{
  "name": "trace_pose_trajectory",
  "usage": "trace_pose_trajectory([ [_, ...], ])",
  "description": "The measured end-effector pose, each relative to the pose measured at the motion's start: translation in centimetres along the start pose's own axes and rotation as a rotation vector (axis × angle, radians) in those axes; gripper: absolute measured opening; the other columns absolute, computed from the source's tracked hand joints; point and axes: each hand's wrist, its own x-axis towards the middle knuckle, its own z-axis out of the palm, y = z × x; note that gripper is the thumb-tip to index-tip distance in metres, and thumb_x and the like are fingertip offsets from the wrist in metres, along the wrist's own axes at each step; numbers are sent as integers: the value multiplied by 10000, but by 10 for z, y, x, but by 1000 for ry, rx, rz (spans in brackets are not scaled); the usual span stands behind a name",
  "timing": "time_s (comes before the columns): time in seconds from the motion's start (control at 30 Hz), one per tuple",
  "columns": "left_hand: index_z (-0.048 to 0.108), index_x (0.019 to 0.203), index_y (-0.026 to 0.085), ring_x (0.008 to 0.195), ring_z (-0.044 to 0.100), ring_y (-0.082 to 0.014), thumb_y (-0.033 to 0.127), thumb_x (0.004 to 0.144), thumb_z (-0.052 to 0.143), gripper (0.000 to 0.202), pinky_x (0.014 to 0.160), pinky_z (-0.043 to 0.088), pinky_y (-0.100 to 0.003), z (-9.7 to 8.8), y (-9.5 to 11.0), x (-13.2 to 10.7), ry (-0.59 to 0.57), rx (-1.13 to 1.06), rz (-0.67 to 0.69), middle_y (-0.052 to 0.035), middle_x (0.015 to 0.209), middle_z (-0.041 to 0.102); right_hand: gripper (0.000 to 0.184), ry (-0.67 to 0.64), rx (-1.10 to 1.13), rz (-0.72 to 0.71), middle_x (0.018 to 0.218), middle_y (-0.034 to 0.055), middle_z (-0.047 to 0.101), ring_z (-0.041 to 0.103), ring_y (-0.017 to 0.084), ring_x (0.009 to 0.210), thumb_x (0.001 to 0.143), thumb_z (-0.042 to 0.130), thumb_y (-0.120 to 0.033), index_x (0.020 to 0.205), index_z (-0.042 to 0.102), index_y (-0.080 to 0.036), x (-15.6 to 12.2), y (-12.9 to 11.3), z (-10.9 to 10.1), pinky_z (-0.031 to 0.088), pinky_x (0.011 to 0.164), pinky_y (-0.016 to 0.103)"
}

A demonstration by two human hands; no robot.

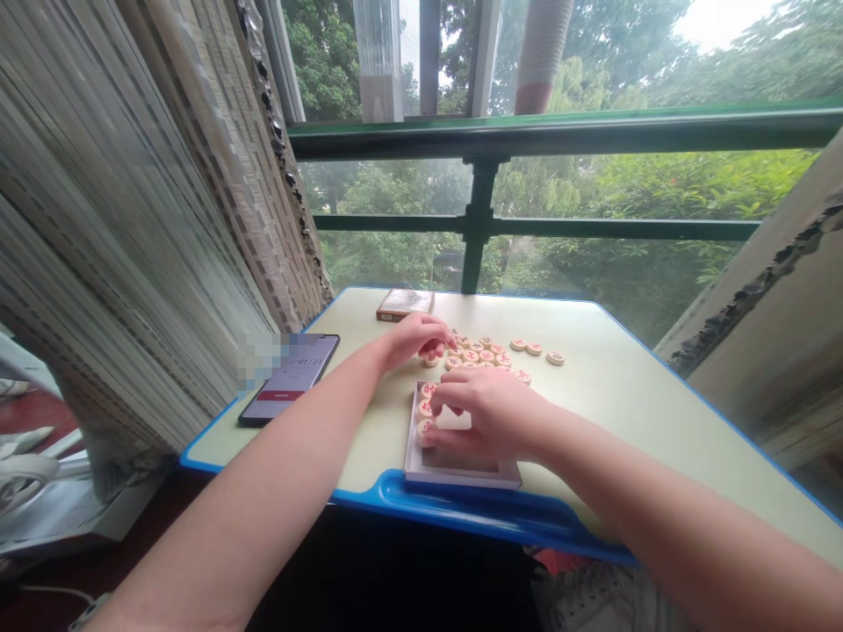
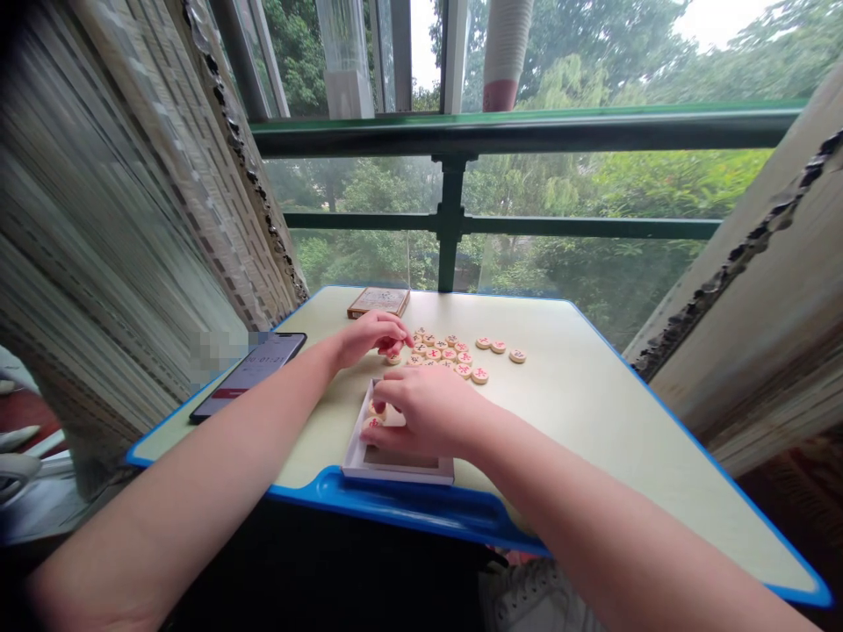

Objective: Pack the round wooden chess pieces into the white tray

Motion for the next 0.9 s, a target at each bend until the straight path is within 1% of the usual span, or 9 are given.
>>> trace_pose_trajectory([
  [0.17, 643, 654, 92, 362, 339, -38, 184, 602, 534, 152, 361, 168, -194, -1, 3, -1, 11, 10, 3, 15, 463, 494, 312, 67, -158, 204, 710, 41, 606, 507, 120, 616, 876, 380, -282, 678, 592, -166, 2, 16, -5, 285, 532, 230],
  [0.27, 646, 662, 94, 354, 322, -34, 179, 596, 531, 157, 358, 142, -193, 1, 6, -3, -1, 21, -6, 18, 460, 491, 325, 73, -225, 420, 748, 47, 627, 518, 131, 617, 873, 372, -330, 714, 612, -180, 4, 33, -5, 275, 524, 241],
  [0.37, 646, 654, 91, 352, 319, -33, 168, 586, 526, 158, 356, 136, -193, 2, 7, -4, 9, 24, -18, 19, 455, 488, 332, 127, -249, 640, 811, 62, 648, 543, 156, 698, 865, 347, -314, 743, 628, -185, 3, 56, -3, 304, 551, 245],
  [0.5, 643, 647, 88, 358, 332, -39, 167, 580, 532, 151, 350, 141, -193, 1, 6, -4, 26, 19, -17, 16, 449, 489, 259, 54, -202, 852, 919, 60, 669, 564, 177, 786, 800, 405, -250, 857, 655, -206, -2, 82, -3, 333, 576, 244],
  [0.6, 640, 642, 92, 367, 334, -36, 179, 584, 546, 141, 354, 154, -189, 0, 6, -4, 35, 17, -11, 15, 459, 493, 252, -29, -171, 915, 883, 62, 680, 570, 187, 764, 764, 453, -297, 864, 669, -214, -5, 88, -4, 333, 545, 243],
  [0.7, 635, 634, 96, 374, 342, -39, 187, 584, 547, 136, 367, 171, -190, 1, 6, -4, 35, 52, -15, 15, 460, 492, 278, -34, -160, 897, 895, 63, 683, 572, 192, 779, 757, 452, -327, 882, 676, -218, -5, 88, -4, 338, 539, 240],
  [0.77, 629, 622, 100, 390, 356, -47, 191, 585, 543, 131, 385, 202, -192, 3, 5, -4, 35, 92, -22, 16, 455, 485, 290, -26, -159, 905, 911, 65, 684, 575, 185, 776, 754, 444, -294, 909, 676, -215, -5, 89, -5, 344, 545, 238],
  [0.83, 628, 619, 106, 420, 382, -61, 200, 588, 542, 131, 416, 250, -199, 4, 2, -2, 44, 163, -19, 19, 450, 475, 300, -23, -159, 941, 914, 66, 684, 578, 178, 766, 744, 442, -251, 930, 674, -210, -6, 93, -6, 350, 551, 236],
  [0.9, 631, 605, 115, 449, 388, -76, 219, 601, 541, 137, 450, 277, -215, 4, -2, -1, 108, 335, 20, 22, 446, 460, 295, -19, -159, 959, 914, 64, 682, 578, 177, 763, 745, 442, -246, 919, 677, -210, -7, 97, -7, 355, 556, 237],
])
